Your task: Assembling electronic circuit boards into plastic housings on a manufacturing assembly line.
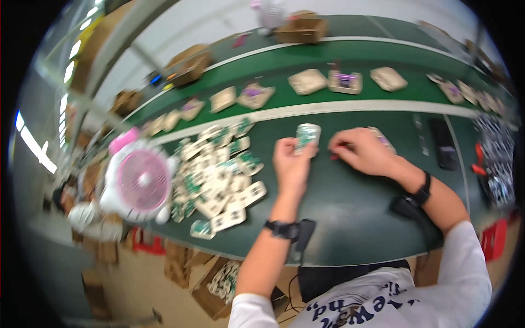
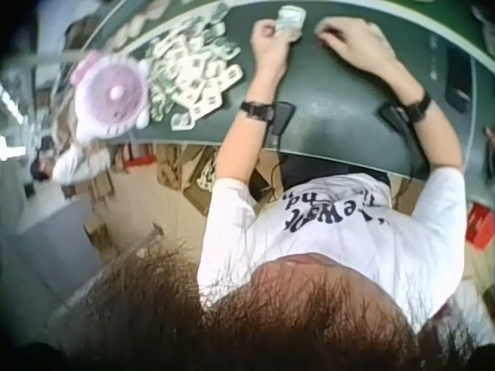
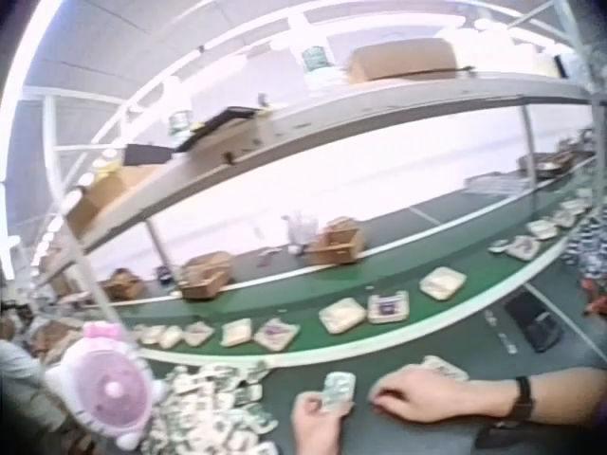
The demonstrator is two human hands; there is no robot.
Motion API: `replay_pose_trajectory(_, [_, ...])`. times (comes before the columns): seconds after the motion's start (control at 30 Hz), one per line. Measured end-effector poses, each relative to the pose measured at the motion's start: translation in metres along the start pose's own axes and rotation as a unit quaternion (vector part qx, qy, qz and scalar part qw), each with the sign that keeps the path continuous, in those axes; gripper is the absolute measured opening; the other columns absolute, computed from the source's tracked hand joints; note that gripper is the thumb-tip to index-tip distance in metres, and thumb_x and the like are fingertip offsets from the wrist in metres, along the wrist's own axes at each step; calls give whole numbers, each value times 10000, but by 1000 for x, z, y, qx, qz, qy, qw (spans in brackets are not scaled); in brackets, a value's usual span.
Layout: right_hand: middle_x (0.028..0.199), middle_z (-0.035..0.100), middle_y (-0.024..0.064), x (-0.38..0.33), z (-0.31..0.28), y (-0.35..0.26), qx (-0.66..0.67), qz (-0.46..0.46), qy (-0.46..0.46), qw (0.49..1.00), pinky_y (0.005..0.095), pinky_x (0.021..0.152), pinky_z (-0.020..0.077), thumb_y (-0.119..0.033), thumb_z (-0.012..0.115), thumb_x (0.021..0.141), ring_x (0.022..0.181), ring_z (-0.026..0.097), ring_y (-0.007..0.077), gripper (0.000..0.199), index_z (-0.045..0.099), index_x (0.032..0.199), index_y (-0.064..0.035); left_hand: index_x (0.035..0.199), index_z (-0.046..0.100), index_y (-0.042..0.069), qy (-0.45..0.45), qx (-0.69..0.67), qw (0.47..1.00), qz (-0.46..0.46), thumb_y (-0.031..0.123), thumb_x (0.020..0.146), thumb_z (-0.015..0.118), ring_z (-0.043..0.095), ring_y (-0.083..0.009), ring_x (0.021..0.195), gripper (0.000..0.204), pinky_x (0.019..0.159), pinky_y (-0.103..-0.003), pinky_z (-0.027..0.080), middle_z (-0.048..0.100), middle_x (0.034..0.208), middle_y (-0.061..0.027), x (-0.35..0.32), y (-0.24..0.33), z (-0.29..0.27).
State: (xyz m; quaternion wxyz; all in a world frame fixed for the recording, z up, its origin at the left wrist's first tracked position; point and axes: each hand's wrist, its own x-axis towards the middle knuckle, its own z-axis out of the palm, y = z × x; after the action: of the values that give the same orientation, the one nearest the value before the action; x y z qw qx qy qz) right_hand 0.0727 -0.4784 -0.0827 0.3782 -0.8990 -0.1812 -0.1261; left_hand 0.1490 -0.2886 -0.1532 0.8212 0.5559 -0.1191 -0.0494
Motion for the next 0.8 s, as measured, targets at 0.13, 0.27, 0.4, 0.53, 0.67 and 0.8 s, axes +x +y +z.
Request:
replay_pose_trajectory(0.13, [891,744,89,-4,-12,8,155,87,4,984,331,792,574,-68,640,942,855,717,161,113,664,1010,19,976,494,50,-20,-30,998,-50,-64,881,738,677,-137,902,286,807,-277,562,668,1001,-92,-2,2,3])
replay_pose_trajectory(0.27, [909,747,94,-12,-18,15,160,84,37,983,329,804,566,-84,664,923,865,715,170,159,702,1052,1,1046,480,51,-69,-37,994,-70,-76,874,739,679,-154,969,335,860,-295,569,664,1061,-102,-12,1,15])
replay_pose_trajectory(0.4, [928,746,112,-15,-20,8,122,83,46,988,333,791,568,-90,680,910,877,716,199,192,719,1082,-14,1267,461,27,-102,-37,992,-68,-80,878,730,678,-181,1033,485,897,-313,575,639,1155,-126,-25,18,31])
replay_pose_trajectory(0.53, [913,723,116,-16,-18,5,74,53,71,993,351,768,569,-106,693,918,851,705,242,157,708,1044,-13,1378,439,27,-123,-32,989,-71,-80,886,717,671,-185,1047,575,899,-323,581,629,1177,-131,-29,22,31])
replay_pose_trajectory(0.67, [893,700,95,-19,-10,9,71,16,142,987,361,754,553,-99,687,931,841,684,256,108,696,1004,-21,1428,449,9,-136,-12,987,-80,-26,929,677,680,-179,1003,550,811,-341,621,642,1192,-129,-26,20,26])
replay_pose_trajectory(0.8, [912,696,114,-19,-6,11,19,-19,149,988,385,824,515,-113,670,942,831,669,294,105,678,996,-23,1436,464,-28,-152,7,985,-86,15,949,654,689,-163,943,524,738,-329,631,676,1168,-133,-27,23,28])
